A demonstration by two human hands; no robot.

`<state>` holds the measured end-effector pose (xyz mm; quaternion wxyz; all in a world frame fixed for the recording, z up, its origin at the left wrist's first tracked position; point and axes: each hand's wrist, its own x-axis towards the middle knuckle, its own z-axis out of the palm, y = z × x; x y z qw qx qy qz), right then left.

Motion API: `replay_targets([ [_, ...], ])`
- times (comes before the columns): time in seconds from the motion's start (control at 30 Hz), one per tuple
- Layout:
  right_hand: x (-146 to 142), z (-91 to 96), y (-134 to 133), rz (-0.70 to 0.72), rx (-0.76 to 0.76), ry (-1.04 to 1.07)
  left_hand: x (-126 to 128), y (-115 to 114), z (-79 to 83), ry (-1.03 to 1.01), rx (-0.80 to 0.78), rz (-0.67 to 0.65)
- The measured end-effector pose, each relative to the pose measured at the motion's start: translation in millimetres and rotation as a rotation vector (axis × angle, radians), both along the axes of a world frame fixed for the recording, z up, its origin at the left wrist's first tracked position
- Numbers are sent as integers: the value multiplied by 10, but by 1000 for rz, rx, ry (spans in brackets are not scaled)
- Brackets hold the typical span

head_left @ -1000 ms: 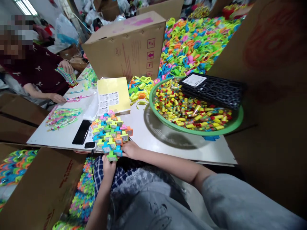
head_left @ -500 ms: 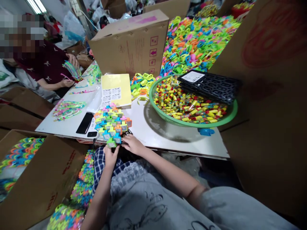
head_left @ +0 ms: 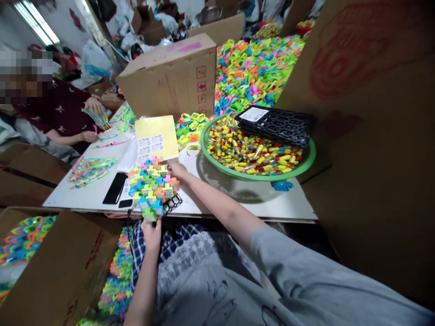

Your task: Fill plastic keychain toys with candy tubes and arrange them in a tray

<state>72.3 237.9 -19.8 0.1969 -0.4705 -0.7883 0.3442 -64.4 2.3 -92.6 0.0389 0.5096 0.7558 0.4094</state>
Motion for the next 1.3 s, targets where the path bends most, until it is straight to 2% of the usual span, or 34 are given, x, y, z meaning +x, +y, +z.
replay_targets([
  [0.1,-141,78,35,-21,-27,-24,-62,-74,11,-7,9,18],
  [0.17,-114,73,43,-40,-47,-38,-90,-141,-27,-37,1,56],
  [0.37,410,-98,-35,-102,-157,-47,46,-355,-140,-137,-48,144],
  [0.57,862,-211,-406,-175,-192,86,316,-559,-83,-265,-110,121],
  [0.67,958,-308,-617,-177,-212,187,390,-675,-117,-328,-125,183],
  [0.8,1055,-466,-882,-248,-221,448,430,-773,-198,-358,-156,261],
  [0.93,1160,-550,-1062,-322,-211,430,447,-695,-149,-361,-146,256],
  [1.13,1241,-535,-1223,-275,-181,450,399,-311,72,-276,-57,107],
  [1.2,1204,-515,-1300,-248,-215,499,383,-218,63,-223,9,130],
  [1.3,1072,-475,-1434,-200,-261,556,369,-155,-42,-163,90,212],
])
